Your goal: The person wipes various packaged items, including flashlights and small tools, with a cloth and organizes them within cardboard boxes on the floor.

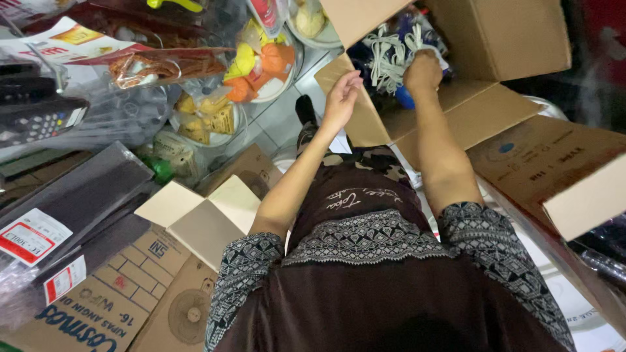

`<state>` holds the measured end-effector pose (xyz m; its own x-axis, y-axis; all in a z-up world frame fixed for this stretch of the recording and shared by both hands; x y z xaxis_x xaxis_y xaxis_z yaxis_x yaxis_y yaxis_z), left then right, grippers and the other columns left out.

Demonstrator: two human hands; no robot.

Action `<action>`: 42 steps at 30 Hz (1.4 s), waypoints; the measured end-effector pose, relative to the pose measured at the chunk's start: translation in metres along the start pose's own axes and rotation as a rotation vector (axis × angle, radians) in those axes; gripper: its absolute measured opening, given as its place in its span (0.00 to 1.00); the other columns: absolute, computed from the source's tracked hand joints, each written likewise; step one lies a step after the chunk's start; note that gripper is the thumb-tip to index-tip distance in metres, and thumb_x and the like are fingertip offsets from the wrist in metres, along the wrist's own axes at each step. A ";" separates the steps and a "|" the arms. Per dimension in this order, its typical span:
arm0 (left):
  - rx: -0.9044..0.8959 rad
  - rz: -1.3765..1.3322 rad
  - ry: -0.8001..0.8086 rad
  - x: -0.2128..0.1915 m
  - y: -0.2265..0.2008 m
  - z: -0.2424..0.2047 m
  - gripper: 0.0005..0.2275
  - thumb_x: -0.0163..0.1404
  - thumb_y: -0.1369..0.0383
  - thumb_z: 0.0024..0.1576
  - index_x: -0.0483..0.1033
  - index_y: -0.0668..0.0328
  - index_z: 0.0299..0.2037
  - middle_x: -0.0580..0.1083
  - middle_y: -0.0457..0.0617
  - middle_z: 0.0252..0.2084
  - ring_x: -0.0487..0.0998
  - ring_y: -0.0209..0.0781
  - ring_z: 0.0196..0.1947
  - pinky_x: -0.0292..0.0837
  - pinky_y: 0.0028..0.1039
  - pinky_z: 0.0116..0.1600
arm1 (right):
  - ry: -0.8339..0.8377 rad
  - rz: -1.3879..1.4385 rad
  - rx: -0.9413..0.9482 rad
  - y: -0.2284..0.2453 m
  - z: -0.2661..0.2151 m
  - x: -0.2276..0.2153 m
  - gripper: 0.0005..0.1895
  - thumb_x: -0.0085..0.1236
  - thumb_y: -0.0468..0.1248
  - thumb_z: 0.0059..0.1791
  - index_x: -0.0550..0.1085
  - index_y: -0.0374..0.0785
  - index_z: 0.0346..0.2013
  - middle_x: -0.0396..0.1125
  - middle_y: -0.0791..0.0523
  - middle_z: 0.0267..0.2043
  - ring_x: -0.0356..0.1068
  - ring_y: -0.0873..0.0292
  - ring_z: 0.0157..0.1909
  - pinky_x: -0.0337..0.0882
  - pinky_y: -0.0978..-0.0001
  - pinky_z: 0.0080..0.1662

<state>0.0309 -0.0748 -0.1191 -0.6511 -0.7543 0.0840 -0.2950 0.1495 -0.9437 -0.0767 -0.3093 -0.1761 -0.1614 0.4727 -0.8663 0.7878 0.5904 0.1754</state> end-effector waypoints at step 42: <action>0.426 0.101 0.029 0.031 -0.344 -0.088 0.11 0.46 0.65 0.70 0.75 0.62 0.55 0.66 0.38 0.27 0.62 0.25 0.28 0.59 0.21 0.35 | -0.192 1.609 -0.707 0.179 -0.195 -0.340 0.15 0.45 0.43 0.63 0.71 0.33 0.43 0.65 0.55 0.43 0.63 0.62 0.47 0.65 0.67 0.53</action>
<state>0.0502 -0.0933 0.2365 -0.6830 -0.7303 -0.0122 0.0821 -0.0601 -0.9948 0.0034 -0.2364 0.2414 0.5493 0.7703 0.3238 -0.3109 -0.1713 0.9349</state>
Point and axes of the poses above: each hand's wrist, its own z-axis towards the middle knuckle, its own x-axis out of the palm, y = z × x, the point moved 6 cm from there along z, towards the middle knuckle
